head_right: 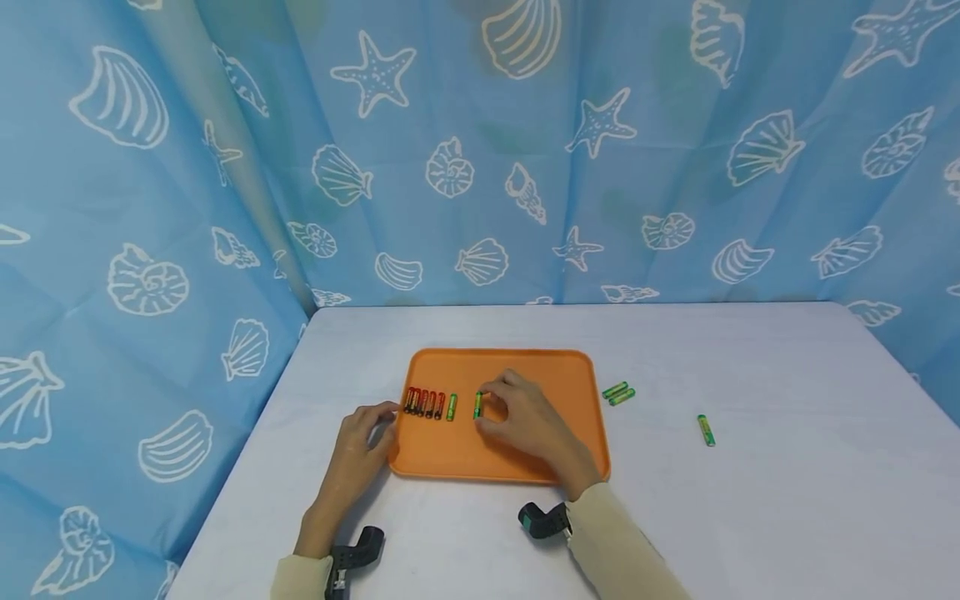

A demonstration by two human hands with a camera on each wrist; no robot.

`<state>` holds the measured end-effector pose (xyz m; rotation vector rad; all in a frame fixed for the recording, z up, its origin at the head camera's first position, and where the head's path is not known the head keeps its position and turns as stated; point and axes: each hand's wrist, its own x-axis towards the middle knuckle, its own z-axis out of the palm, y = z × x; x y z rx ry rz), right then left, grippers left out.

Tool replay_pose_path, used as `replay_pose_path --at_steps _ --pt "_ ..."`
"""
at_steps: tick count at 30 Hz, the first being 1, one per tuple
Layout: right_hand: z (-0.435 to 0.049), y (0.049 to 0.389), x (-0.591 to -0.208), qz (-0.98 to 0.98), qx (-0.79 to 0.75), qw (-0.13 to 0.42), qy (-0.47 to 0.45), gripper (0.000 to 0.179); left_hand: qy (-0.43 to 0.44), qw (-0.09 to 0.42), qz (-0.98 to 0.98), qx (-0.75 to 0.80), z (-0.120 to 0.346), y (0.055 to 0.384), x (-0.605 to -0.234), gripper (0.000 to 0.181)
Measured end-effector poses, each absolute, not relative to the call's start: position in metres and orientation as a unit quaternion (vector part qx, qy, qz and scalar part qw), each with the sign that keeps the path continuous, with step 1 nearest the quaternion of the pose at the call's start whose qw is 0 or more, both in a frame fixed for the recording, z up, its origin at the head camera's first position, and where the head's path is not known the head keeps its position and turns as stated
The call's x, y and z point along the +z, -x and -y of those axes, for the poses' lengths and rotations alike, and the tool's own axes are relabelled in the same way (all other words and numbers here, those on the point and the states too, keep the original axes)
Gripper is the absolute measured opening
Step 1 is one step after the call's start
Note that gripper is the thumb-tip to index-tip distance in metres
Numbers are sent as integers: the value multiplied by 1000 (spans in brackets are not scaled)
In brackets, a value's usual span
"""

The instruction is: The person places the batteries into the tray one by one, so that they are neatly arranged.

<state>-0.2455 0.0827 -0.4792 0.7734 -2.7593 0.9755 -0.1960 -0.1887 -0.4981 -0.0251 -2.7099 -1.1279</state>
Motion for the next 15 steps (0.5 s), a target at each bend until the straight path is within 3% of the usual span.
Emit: replay_pose_path --at_steps 15 --pt "-57 258 -484 914 307 28 -262 45 37 124 914 -386 192 197 -498 31"
